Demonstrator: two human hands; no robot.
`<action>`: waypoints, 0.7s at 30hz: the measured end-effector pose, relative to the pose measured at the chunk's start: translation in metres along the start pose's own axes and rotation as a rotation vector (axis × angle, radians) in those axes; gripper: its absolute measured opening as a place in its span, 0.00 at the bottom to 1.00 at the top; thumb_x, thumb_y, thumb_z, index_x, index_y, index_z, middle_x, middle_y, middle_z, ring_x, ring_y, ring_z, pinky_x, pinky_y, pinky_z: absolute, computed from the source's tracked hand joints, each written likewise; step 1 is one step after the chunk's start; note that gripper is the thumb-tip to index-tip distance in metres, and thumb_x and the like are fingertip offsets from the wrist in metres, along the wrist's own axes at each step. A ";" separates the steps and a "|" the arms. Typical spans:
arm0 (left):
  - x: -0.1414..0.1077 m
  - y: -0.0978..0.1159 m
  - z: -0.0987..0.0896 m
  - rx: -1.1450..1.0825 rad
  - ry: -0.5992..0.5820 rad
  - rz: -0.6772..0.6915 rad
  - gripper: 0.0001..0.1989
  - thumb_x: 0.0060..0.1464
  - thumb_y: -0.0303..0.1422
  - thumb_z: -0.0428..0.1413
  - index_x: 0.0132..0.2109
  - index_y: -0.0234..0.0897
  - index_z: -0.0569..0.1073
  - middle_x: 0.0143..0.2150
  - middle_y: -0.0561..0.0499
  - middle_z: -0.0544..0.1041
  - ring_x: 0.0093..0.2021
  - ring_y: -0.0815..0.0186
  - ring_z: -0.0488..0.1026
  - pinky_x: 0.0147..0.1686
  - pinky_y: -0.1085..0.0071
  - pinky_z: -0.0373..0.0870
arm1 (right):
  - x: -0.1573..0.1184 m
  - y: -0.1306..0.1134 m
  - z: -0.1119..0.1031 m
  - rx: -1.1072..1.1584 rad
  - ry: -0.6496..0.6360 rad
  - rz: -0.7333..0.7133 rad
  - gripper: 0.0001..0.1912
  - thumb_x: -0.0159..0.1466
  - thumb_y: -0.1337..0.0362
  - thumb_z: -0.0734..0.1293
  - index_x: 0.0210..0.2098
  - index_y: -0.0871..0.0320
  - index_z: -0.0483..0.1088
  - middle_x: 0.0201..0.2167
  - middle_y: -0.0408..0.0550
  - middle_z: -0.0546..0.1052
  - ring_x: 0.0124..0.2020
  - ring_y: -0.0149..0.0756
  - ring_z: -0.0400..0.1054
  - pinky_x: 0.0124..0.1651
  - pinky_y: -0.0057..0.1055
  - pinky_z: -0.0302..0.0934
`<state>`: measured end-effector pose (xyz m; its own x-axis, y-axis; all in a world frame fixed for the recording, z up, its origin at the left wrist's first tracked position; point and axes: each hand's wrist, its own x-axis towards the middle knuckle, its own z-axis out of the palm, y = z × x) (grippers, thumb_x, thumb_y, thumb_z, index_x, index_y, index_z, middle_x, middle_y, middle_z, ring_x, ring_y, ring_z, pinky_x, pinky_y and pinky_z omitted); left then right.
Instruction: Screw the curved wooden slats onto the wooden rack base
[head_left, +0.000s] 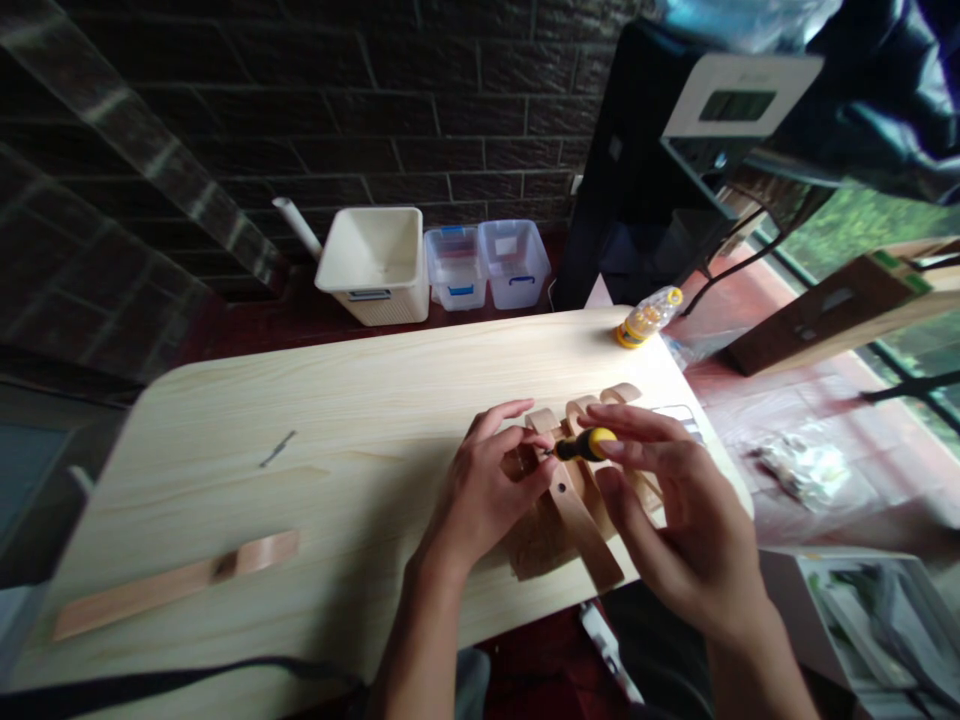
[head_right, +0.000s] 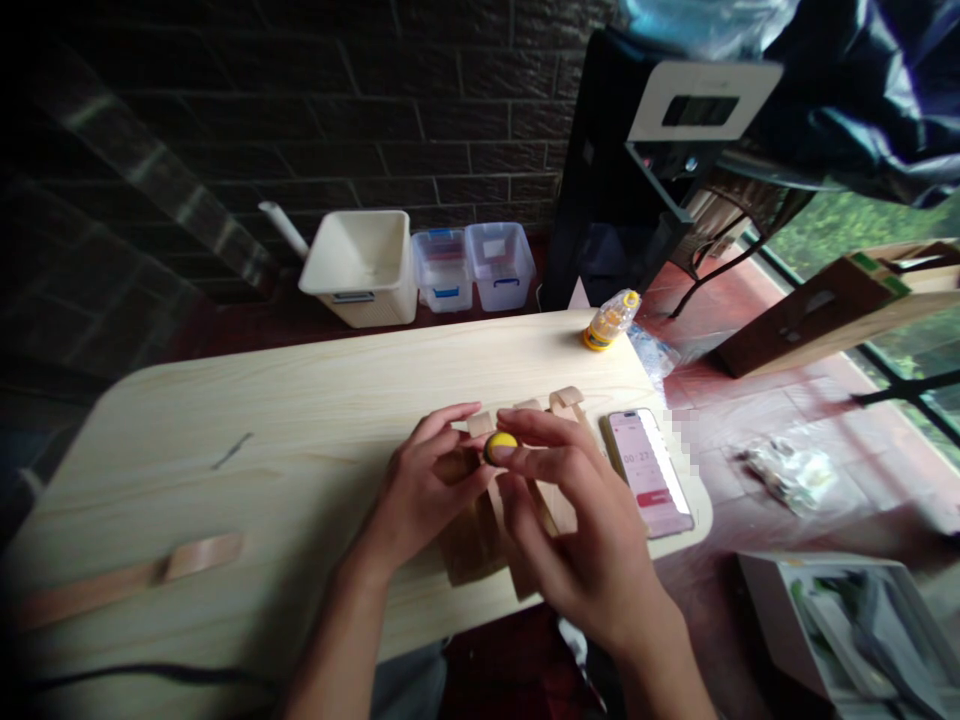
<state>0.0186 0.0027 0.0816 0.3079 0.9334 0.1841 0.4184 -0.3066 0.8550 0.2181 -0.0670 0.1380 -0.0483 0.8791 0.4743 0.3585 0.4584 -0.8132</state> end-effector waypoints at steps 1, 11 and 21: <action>0.000 0.000 0.000 0.000 0.002 -0.003 0.05 0.62 0.32 0.68 0.45 0.44 0.87 0.67 0.44 0.81 0.67 0.51 0.79 0.70 0.52 0.78 | 0.000 -0.001 0.000 0.006 -0.006 -0.001 0.23 0.73 0.78 0.69 0.61 0.47 0.75 0.66 0.53 0.78 0.69 0.48 0.74 0.70 0.52 0.72; 0.001 -0.001 -0.004 -0.022 -0.006 -0.006 0.04 0.62 0.34 0.68 0.44 0.44 0.87 0.67 0.43 0.81 0.67 0.49 0.80 0.70 0.51 0.77 | 0.001 -0.004 0.006 -0.020 0.003 -0.007 0.24 0.72 0.77 0.70 0.61 0.47 0.74 0.65 0.53 0.79 0.68 0.48 0.75 0.68 0.51 0.74; 0.002 -0.001 -0.003 -0.026 -0.017 -0.013 0.06 0.61 0.33 0.67 0.45 0.44 0.87 0.65 0.43 0.82 0.65 0.50 0.81 0.69 0.52 0.78 | 0.001 -0.005 0.006 0.008 -0.013 0.000 0.23 0.73 0.78 0.69 0.60 0.48 0.74 0.67 0.54 0.79 0.70 0.48 0.75 0.69 0.51 0.74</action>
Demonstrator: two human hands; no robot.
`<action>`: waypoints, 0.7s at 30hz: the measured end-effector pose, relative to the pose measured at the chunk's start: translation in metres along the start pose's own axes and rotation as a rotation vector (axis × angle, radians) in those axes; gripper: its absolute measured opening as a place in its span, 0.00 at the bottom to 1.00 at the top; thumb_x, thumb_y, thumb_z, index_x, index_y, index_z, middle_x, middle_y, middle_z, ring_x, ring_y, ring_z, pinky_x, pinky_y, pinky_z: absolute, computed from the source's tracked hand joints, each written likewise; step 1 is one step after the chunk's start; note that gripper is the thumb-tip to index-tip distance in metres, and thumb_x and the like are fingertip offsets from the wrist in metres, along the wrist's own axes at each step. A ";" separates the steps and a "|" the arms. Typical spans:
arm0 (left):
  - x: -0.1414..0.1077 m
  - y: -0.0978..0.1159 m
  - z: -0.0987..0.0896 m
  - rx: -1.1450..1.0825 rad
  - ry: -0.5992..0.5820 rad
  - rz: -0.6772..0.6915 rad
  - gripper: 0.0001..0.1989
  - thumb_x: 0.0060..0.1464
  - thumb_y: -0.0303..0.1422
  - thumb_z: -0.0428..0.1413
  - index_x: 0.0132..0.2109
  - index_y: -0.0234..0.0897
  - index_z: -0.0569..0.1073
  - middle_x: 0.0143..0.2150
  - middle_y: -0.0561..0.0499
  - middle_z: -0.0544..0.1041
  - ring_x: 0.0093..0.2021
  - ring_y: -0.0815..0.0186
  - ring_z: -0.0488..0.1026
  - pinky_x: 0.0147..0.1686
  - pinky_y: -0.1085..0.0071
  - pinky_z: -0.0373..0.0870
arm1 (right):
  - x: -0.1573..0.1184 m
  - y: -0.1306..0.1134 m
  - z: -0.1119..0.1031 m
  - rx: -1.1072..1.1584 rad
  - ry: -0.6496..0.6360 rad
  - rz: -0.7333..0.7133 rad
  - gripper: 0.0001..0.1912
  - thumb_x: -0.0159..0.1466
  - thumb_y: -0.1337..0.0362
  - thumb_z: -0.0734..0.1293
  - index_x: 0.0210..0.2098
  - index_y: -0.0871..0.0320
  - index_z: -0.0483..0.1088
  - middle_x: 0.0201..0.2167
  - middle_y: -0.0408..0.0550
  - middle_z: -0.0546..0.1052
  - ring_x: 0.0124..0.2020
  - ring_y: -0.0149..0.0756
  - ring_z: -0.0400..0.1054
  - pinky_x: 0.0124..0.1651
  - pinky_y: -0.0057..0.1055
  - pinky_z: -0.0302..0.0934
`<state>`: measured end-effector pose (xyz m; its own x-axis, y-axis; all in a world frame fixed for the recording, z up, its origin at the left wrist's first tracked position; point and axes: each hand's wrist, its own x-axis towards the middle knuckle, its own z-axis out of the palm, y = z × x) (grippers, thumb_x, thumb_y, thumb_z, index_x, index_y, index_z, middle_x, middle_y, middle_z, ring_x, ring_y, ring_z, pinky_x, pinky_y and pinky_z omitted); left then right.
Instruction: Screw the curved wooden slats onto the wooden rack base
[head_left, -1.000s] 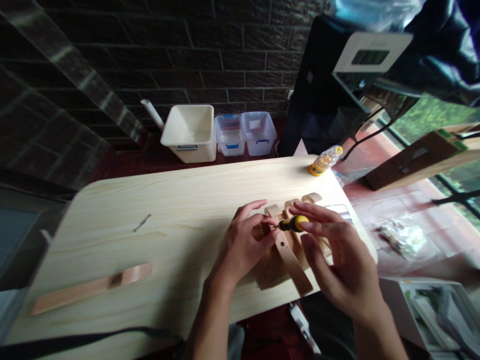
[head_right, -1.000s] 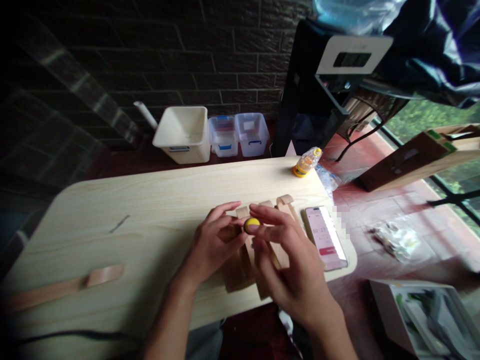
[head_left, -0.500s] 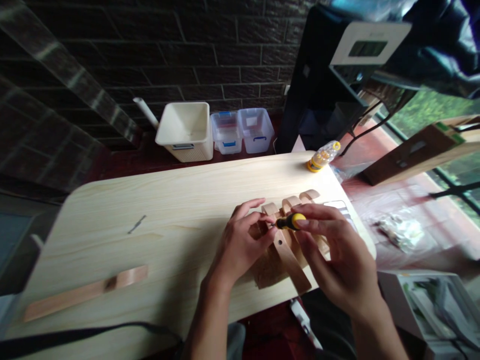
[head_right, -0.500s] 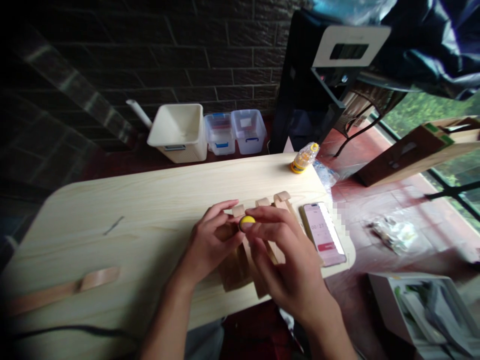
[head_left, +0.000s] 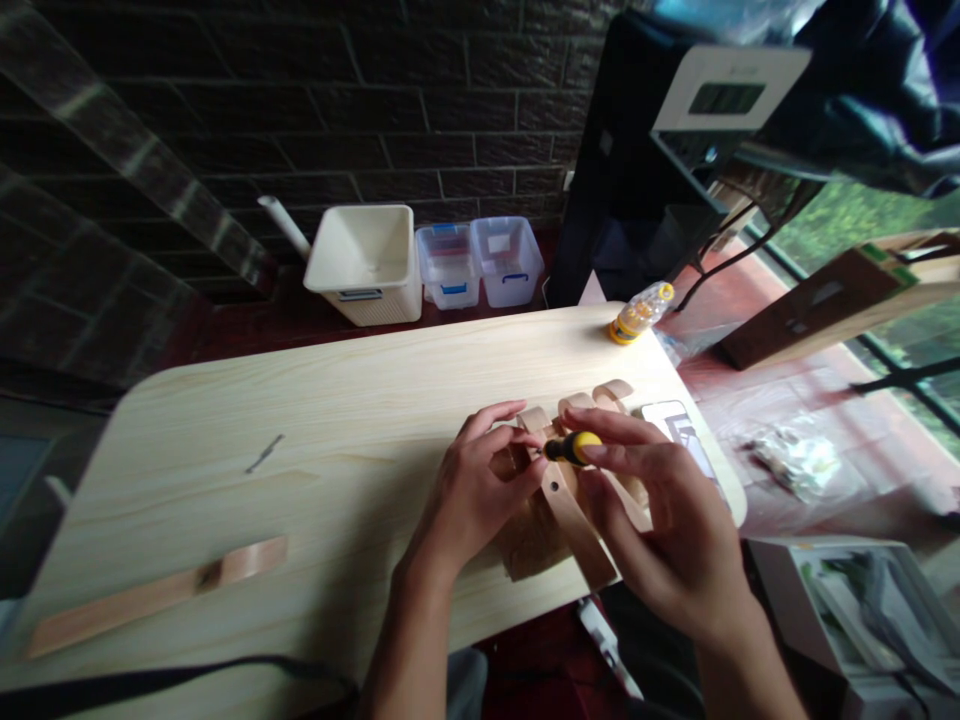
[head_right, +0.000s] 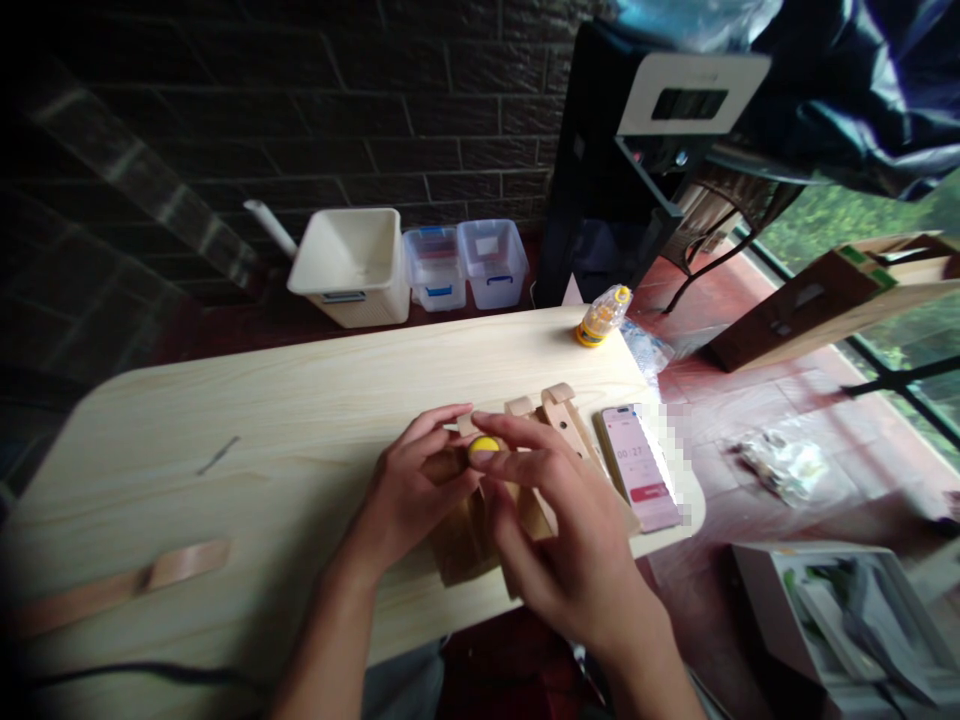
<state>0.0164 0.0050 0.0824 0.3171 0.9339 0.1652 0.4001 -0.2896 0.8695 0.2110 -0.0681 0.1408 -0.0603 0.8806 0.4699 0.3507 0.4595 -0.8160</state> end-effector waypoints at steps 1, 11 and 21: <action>0.000 0.000 0.000 0.000 0.002 0.002 0.06 0.61 0.33 0.68 0.45 0.43 0.87 0.65 0.43 0.82 0.65 0.50 0.81 0.69 0.52 0.78 | 0.000 0.000 0.000 0.003 0.000 0.002 0.23 0.73 0.78 0.68 0.60 0.48 0.73 0.66 0.54 0.79 0.70 0.48 0.75 0.68 0.51 0.75; 0.001 -0.001 0.000 -0.007 0.011 0.021 0.05 0.61 0.33 0.67 0.45 0.43 0.86 0.66 0.43 0.82 0.67 0.51 0.80 0.70 0.54 0.77 | -0.001 -0.002 -0.001 -0.016 -0.014 -0.013 0.24 0.73 0.79 0.68 0.62 0.48 0.73 0.66 0.54 0.79 0.69 0.46 0.74 0.68 0.49 0.74; 0.001 0.000 0.000 -0.029 0.011 0.004 0.04 0.62 0.34 0.66 0.43 0.43 0.85 0.66 0.43 0.81 0.67 0.52 0.80 0.70 0.55 0.77 | -0.003 -0.001 -0.004 -0.011 -0.021 -0.010 0.24 0.73 0.79 0.68 0.62 0.49 0.73 0.67 0.54 0.78 0.70 0.47 0.74 0.69 0.48 0.74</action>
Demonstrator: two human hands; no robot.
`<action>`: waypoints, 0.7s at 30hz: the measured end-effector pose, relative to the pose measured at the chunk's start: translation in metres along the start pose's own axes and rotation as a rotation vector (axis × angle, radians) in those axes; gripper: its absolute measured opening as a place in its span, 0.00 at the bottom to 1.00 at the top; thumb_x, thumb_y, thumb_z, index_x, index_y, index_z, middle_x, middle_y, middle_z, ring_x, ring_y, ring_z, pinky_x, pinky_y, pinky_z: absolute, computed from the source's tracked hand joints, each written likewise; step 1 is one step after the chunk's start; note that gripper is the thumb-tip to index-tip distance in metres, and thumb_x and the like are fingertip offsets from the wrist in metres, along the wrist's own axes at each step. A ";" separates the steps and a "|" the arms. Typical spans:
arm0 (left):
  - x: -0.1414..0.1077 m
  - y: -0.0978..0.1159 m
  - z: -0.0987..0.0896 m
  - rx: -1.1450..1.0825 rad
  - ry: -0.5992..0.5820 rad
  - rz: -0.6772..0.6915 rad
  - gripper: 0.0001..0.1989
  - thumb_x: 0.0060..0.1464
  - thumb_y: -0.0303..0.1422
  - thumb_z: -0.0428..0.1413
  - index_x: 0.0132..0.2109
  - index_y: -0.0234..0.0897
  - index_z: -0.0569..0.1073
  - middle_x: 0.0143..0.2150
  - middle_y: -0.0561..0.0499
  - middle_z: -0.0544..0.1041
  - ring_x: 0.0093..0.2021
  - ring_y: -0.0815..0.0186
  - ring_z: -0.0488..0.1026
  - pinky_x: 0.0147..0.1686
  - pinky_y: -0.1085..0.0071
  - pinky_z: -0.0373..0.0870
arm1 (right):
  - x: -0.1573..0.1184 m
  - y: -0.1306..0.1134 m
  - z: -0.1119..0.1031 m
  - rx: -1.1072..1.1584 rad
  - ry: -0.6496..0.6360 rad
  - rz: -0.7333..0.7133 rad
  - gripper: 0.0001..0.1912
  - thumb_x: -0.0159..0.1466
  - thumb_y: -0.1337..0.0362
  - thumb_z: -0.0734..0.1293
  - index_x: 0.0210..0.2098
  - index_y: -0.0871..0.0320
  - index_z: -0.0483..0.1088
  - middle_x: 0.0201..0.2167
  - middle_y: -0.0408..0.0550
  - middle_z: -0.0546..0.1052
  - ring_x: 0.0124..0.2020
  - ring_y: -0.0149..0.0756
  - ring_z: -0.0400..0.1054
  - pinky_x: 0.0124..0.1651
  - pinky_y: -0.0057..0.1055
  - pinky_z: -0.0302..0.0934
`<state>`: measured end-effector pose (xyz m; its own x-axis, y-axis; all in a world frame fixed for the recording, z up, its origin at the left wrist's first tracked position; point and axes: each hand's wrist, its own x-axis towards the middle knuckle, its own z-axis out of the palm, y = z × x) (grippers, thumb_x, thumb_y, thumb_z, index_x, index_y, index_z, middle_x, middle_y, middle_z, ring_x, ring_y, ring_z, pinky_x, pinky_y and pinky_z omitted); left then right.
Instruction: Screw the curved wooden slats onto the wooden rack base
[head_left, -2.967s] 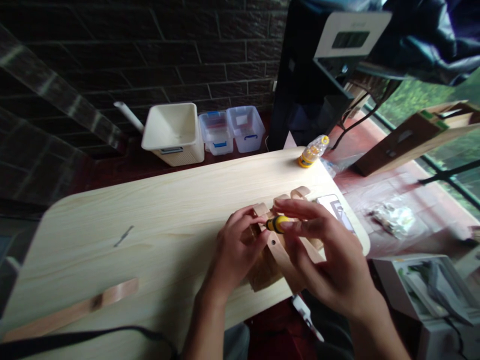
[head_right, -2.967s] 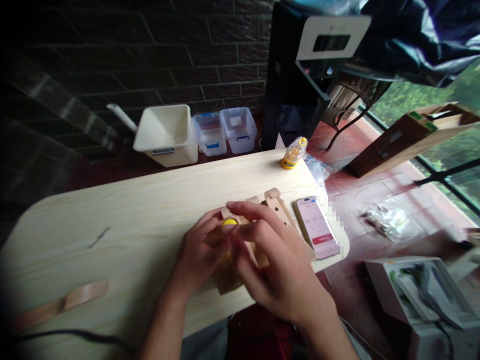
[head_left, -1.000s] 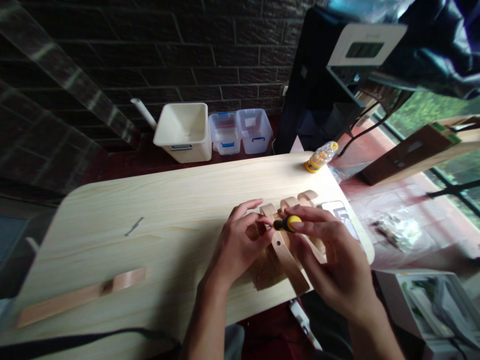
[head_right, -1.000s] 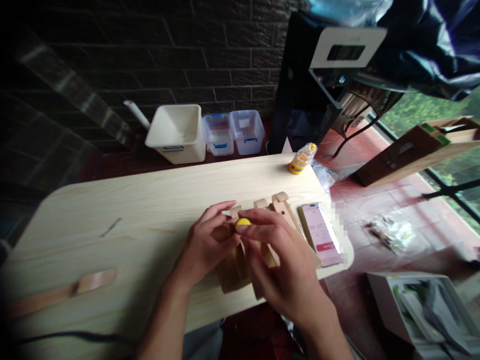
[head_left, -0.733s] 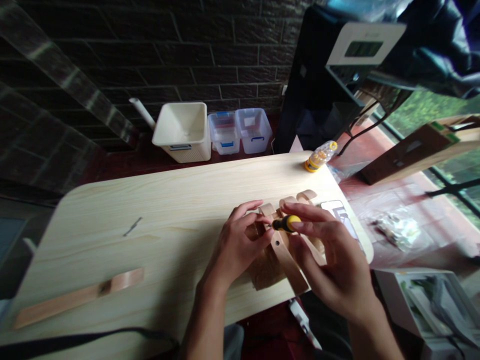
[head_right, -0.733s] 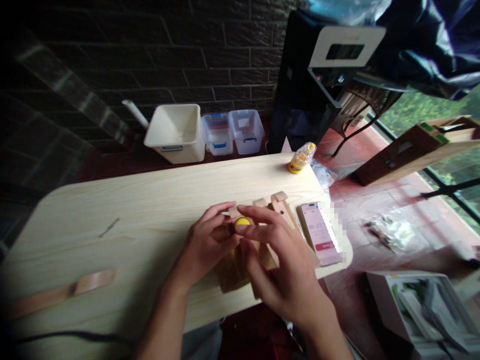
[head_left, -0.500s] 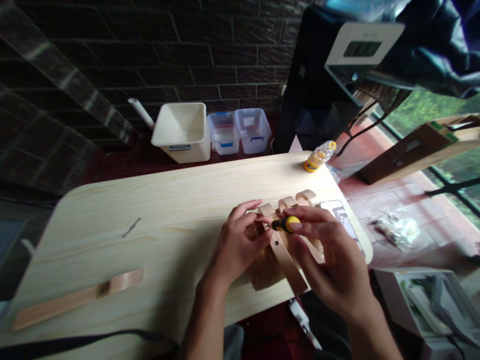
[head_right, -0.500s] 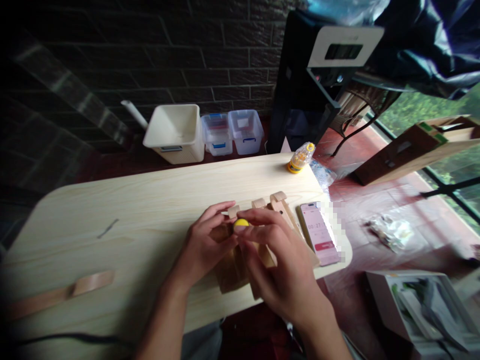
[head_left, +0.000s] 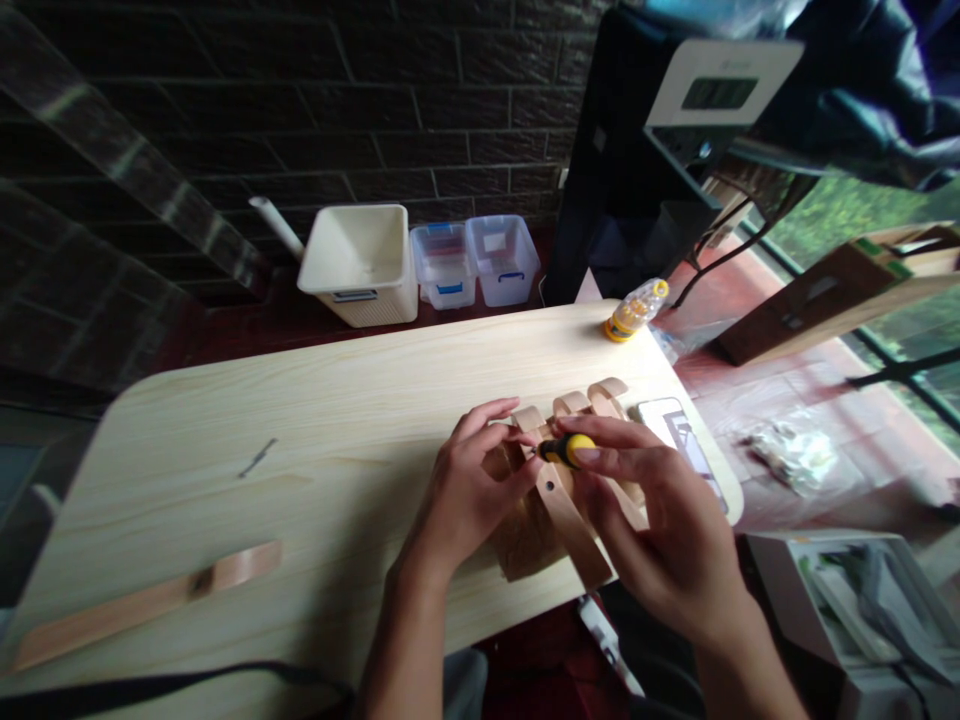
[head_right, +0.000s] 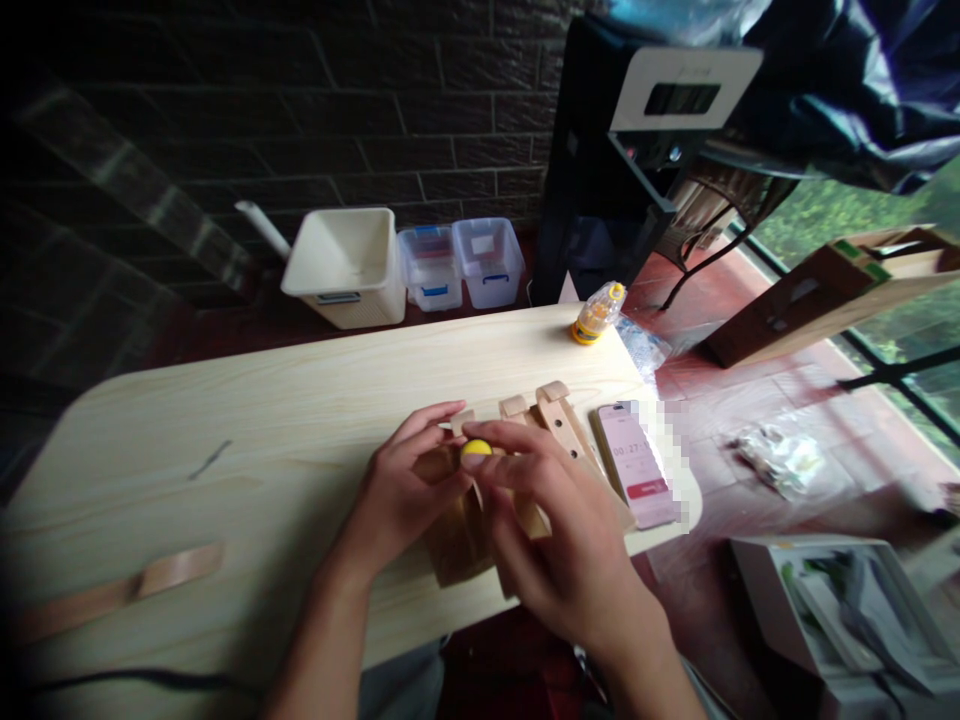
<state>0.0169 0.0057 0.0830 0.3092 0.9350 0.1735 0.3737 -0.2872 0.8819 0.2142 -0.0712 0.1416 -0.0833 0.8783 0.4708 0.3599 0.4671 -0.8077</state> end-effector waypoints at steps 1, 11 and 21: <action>0.000 0.000 0.000 -0.001 -0.001 0.000 0.04 0.62 0.34 0.66 0.44 0.43 0.85 0.66 0.43 0.81 0.67 0.51 0.80 0.70 0.55 0.77 | -0.001 0.001 0.000 -0.003 0.009 0.002 0.24 0.73 0.79 0.68 0.61 0.48 0.73 0.66 0.53 0.79 0.70 0.46 0.75 0.68 0.48 0.74; -0.001 0.000 -0.001 -0.007 -0.015 0.004 0.04 0.61 0.32 0.67 0.44 0.43 0.85 0.67 0.43 0.81 0.67 0.52 0.79 0.71 0.56 0.76 | -0.001 0.001 -0.002 -0.026 0.000 -0.006 0.24 0.72 0.81 0.68 0.60 0.49 0.73 0.65 0.52 0.80 0.69 0.41 0.76 0.68 0.40 0.73; 0.001 -0.002 0.002 0.002 -0.013 -0.007 0.05 0.61 0.32 0.66 0.44 0.42 0.86 0.66 0.43 0.81 0.66 0.52 0.80 0.70 0.56 0.76 | -0.002 -0.002 -0.005 -0.028 -0.009 -0.006 0.23 0.72 0.81 0.68 0.59 0.50 0.73 0.64 0.50 0.80 0.69 0.38 0.75 0.69 0.34 0.72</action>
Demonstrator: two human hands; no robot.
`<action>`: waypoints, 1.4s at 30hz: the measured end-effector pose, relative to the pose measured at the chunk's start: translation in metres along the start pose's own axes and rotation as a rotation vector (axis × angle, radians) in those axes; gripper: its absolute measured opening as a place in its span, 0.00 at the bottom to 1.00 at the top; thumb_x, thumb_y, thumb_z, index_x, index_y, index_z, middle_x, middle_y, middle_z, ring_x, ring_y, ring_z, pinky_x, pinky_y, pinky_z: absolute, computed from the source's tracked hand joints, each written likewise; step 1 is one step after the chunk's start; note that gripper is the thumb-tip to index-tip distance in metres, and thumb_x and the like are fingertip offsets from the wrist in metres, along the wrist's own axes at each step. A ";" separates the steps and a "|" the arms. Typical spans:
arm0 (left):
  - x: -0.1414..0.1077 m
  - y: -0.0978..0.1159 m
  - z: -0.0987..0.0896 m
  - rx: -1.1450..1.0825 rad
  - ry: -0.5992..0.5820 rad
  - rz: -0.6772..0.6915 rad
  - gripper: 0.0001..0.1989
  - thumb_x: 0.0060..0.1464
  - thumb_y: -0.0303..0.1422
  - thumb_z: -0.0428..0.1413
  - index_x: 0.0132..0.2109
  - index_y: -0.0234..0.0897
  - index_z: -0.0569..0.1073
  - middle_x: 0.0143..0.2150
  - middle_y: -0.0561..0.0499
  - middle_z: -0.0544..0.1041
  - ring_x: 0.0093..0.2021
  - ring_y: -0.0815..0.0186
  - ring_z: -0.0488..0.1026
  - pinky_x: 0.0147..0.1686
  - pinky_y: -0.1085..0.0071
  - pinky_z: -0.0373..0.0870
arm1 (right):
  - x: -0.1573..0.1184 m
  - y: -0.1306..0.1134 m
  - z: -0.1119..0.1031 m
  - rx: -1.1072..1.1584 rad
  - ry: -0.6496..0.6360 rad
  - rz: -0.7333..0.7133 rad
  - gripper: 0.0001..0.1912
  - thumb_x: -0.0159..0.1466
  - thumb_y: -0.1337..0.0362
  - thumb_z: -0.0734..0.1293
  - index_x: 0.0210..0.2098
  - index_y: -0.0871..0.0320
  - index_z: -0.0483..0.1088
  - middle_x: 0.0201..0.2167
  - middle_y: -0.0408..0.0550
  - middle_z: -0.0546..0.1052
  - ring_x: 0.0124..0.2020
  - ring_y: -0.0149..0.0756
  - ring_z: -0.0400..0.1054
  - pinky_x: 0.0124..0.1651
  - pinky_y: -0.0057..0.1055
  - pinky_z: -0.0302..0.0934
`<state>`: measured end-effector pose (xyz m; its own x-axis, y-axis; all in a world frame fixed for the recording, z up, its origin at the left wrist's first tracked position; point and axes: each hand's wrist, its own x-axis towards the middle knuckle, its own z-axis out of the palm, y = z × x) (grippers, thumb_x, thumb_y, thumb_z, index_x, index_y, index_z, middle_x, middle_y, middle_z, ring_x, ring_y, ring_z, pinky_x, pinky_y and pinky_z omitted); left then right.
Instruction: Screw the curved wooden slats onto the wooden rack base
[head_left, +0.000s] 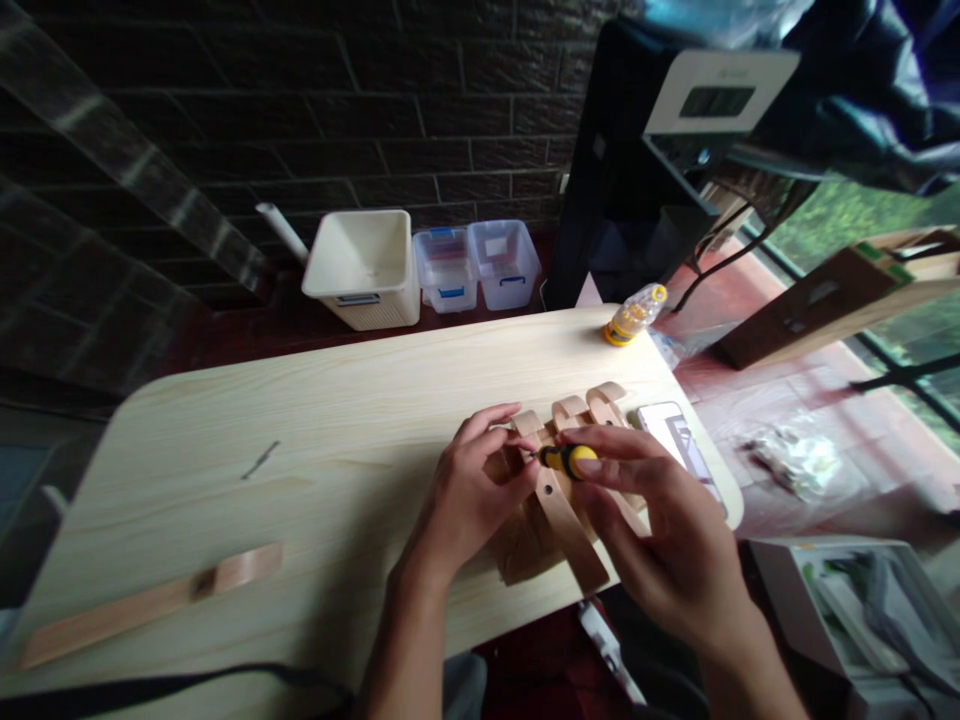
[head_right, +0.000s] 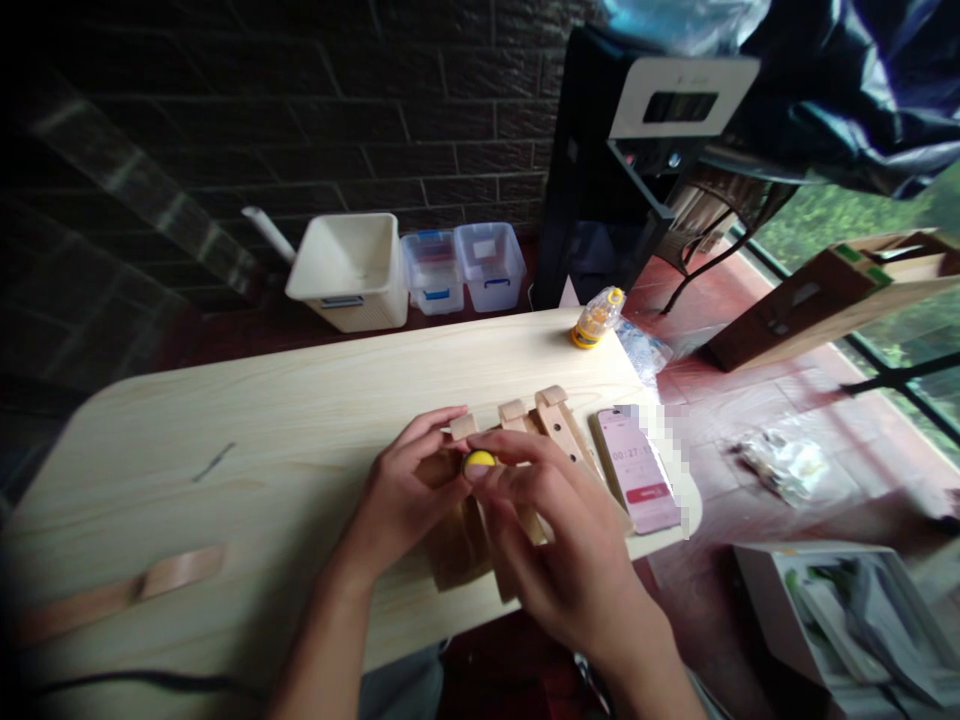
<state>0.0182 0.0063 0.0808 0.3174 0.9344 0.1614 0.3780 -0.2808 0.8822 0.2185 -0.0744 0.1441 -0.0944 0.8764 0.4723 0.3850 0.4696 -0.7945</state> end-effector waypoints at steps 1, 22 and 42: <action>0.000 0.000 0.001 0.000 0.003 0.000 0.05 0.60 0.32 0.66 0.44 0.42 0.86 0.65 0.43 0.81 0.66 0.52 0.80 0.70 0.56 0.76 | 0.000 0.000 0.000 -0.010 0.007 -0.004 0.22 0.72 0.80 0.69 0.59 0.50 0.73 0.64 0.50 0.80 0.69 0.38 0.75 0.69 0.34 0.72; 0.003 -0.003 0.005 0.001 -0.002 -0.062 0.05 0.58 0.32 0.67 0.42 0.42 0.87 0.59 0.44 0.84 0.60 0.52 0.83 0.66 0.57 0.78 | 0.003 0.000 -0.002 -0.077 0.002 -0.035 0.19 0.74 0.78 0.69 0.58 0.50 0.73 0.60 0.49 0.79 0.66 0.32 0.76 0.68 0.28 0.71; 0.003 0.003 0.000 0.023 -0.026 -0.044 0.04 0.59 0.33 0.64 0.41 0.41 0.83 0.51 0.46 0.86 0.54 0.54 0.84 0.56 0.62 0.81 | 0.009 -0.005 0.007 -0.086 -0.021 -0.044 0.20 0.75 0.77 0.67 0.60 0.49 0.72 0.62 0.50 0.78 0.66 0.35 0.76 0.66 0.30 0.73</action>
<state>0.0199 0.0080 0.0835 0.3229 0.9399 0.1111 0.4117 -0.2452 0.8777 0.2093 -0.0679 0.1500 -0.1316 0.8575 0.4973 0.4575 0.4976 -0.7369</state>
